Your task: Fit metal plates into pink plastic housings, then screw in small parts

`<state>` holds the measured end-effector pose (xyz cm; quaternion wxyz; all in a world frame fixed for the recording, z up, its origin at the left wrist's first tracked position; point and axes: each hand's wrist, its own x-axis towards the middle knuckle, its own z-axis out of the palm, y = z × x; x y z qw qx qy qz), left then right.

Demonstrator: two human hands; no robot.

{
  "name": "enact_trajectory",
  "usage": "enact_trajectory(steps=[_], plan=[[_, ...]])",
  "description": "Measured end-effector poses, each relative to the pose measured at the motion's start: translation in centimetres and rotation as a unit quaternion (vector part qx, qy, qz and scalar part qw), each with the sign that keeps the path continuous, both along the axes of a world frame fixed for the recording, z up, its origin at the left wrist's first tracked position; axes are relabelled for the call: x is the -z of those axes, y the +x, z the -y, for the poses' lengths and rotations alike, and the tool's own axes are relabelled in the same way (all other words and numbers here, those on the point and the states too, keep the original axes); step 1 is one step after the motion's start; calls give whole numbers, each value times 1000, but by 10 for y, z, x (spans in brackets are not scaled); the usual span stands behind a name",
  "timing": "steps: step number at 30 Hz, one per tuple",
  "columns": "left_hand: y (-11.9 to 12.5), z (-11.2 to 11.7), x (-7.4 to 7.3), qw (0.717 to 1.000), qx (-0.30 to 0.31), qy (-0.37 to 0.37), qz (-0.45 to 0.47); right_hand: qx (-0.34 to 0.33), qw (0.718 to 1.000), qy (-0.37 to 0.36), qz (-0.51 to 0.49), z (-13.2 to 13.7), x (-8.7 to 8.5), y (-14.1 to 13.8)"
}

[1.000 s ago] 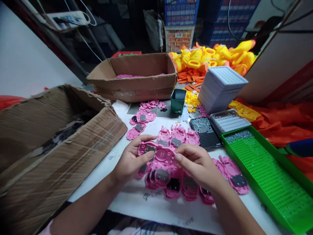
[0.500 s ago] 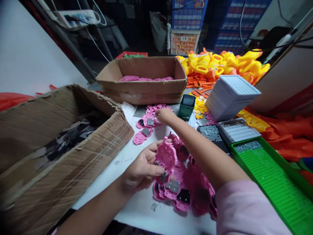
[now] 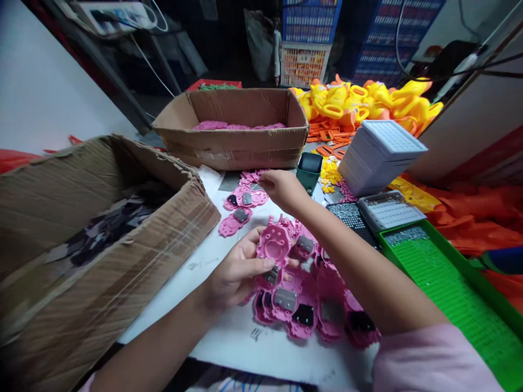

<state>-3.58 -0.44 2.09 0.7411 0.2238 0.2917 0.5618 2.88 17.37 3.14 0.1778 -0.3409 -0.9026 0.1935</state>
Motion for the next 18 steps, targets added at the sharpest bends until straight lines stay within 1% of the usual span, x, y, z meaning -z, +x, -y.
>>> enact_trajectory(steps=[1, 2, 3, 5, 6, 8, 10, 12, 16, 18], plan=[[1, 0, 0, 1000, 0, -1, -8, 5, 999, -8, -36, 9, -4, 19], [2, 0, 0, 1000, 2, -3, -13, -8, 991, -54, -121, 19, -6, 38], [4, 1, 0, 1000, 5, -7, -18, -8, 976, -91, -196, 30, -7, 57], [7, 2, 0, 1000, 7, -10, -25, 10, 945, -144, -294, 54, -7, 91], [8, 2, 0, 1000, 6, -10, -28, 23, 933, -157, -324, 66, -5, 105], [11, 4, 2, 999, 8, -3, -38, 53, 923, -149, -350, 90, 1, 125], [14, 6, 3, 999, 16, 8, -40, 75, 927, -103, -353, 108, 7, 135], [16, 8, 4, 999, 28, 16, -28, 71, 932, -27, -355, 120, 12, 139], [20, 12, 5, 999, 52, 16, -6, 15, 938, 148, -313, 128, 17, 138], [22, 14, 4, 998, 55, 4, -12, 7, 939, 210, -274, 128, 20, 136]])
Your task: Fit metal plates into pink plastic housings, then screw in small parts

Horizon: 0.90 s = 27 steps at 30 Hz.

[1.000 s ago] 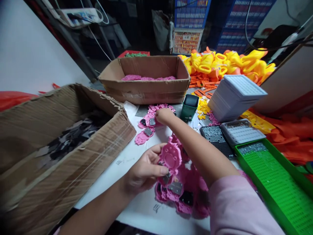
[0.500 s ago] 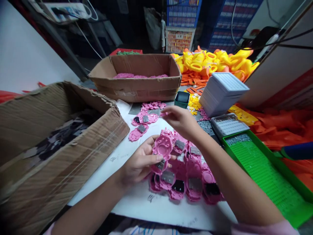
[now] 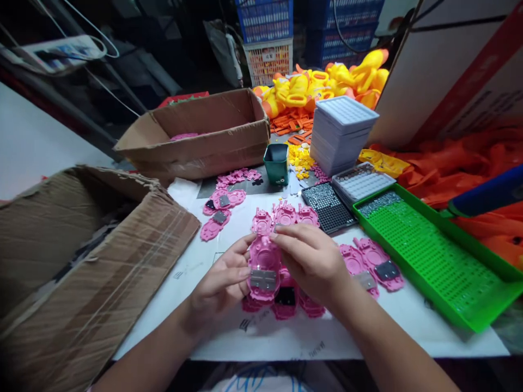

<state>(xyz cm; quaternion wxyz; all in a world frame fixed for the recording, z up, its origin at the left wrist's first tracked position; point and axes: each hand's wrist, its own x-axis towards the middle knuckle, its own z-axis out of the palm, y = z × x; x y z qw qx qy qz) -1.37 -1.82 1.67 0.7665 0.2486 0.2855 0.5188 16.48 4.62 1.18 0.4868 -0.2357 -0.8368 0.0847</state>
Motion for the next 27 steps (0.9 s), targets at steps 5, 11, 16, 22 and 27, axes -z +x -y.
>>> enact_trajectory(steps=[5, 11, 16, 22, 27], plan=[[4, -1, -1, 1000, -2, -5, -8, 10, 998, 28, 57, 1, 12, -3], [5, -4, 4, 998, -34, -38, -24, 11, 994, 82, 72, 3, 17, 0], [9, -2, 5, 997, -50, -62, -21, 5, 996, 77, 34, 4, 15, 0], [12, 1, 2, 996, -44, -62, -50, 24, 998, 51, 9, 5, 20, -5], [13, 2, 3, 994, -57, -42, -85, 3, 998, 62, 22, 7, 20, -4]])
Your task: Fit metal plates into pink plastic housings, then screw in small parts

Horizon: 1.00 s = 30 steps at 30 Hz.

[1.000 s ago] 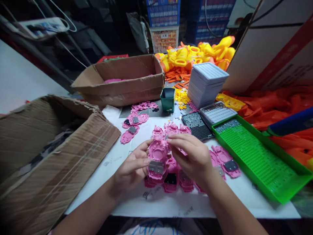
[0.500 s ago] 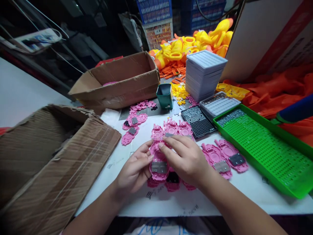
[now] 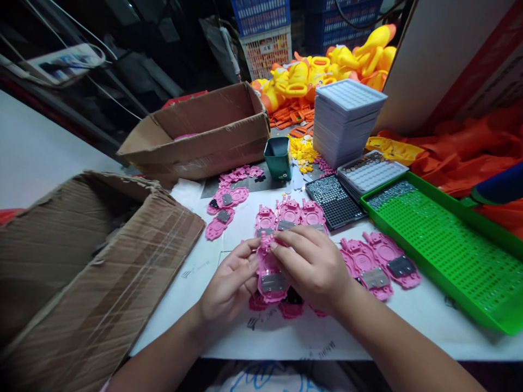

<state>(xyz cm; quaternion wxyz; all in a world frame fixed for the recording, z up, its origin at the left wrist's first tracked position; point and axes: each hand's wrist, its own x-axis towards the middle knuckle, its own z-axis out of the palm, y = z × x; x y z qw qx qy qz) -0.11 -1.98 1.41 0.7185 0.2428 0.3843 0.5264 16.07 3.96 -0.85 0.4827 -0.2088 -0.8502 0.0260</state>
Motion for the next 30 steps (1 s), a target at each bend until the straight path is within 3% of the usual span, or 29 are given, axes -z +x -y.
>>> enact_trajectory(steps=[7, 26, 30], plan=[[0, 3, 10, 997, -38, 27, -53, 0, 998, 65, 19, 10, -5, -1], [0, 14, 23, 978, -122, 93, -142, 29, 998, -13, -48, 21, -8, -16], [-3, 15, 22, 976, -110, 113, -150, 29, 998, -19, -42, 24, -8, -18]])
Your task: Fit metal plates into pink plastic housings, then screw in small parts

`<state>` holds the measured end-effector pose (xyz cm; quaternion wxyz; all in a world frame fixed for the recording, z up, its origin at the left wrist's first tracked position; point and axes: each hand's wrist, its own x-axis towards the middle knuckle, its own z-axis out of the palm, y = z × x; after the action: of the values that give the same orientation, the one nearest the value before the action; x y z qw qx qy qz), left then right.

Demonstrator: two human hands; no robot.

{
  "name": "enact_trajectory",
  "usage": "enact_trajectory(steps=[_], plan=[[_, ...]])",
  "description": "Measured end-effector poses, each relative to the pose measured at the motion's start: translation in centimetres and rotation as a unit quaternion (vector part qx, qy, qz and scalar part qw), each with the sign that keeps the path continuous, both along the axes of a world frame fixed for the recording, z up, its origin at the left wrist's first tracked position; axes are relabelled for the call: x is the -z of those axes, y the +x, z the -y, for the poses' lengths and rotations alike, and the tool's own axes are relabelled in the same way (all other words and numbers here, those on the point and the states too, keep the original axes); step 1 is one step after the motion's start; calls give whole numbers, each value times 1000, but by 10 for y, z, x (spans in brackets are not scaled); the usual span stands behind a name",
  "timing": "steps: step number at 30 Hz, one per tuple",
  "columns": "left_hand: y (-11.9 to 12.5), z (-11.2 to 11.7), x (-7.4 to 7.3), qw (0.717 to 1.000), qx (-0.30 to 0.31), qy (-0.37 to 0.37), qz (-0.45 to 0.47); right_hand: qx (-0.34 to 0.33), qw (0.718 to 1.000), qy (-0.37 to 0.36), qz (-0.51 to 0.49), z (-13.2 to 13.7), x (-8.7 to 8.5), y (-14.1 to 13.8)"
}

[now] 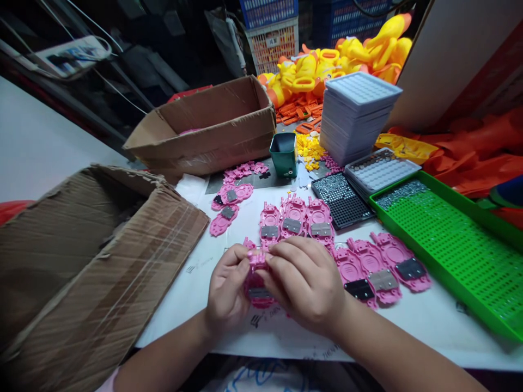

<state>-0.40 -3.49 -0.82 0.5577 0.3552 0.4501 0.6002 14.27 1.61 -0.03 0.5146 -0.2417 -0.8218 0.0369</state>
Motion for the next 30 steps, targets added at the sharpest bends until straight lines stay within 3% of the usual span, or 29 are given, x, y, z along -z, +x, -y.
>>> enact_trajectory(steps=[5, 13, 17, 24, 27, 30], plan=[[-5, 3, 2, 997, 32, 45, -49, -18, 1000, 3, 0, 4, -4, 1], [-8, -3, -13, 998, 56, -9, -27, -53, 998, 20, 3, 6, -10, 7], [-7, -6, -17, 994, 89, -24, 57, -63, 998, -5, -24, 3, -17, 12], [-8, -5, -5, 979, 148, -17, 140, -65, 997, -16, -25, -2, -21, 15], [-15, -11, -11, 985, 104, -31, 138, -73, 997, -12, -24, -2, -19, 16], [-28, -27, -25, 989, 9, -67, 130, -65, 997, -20, -24, -3, -18, 18]])
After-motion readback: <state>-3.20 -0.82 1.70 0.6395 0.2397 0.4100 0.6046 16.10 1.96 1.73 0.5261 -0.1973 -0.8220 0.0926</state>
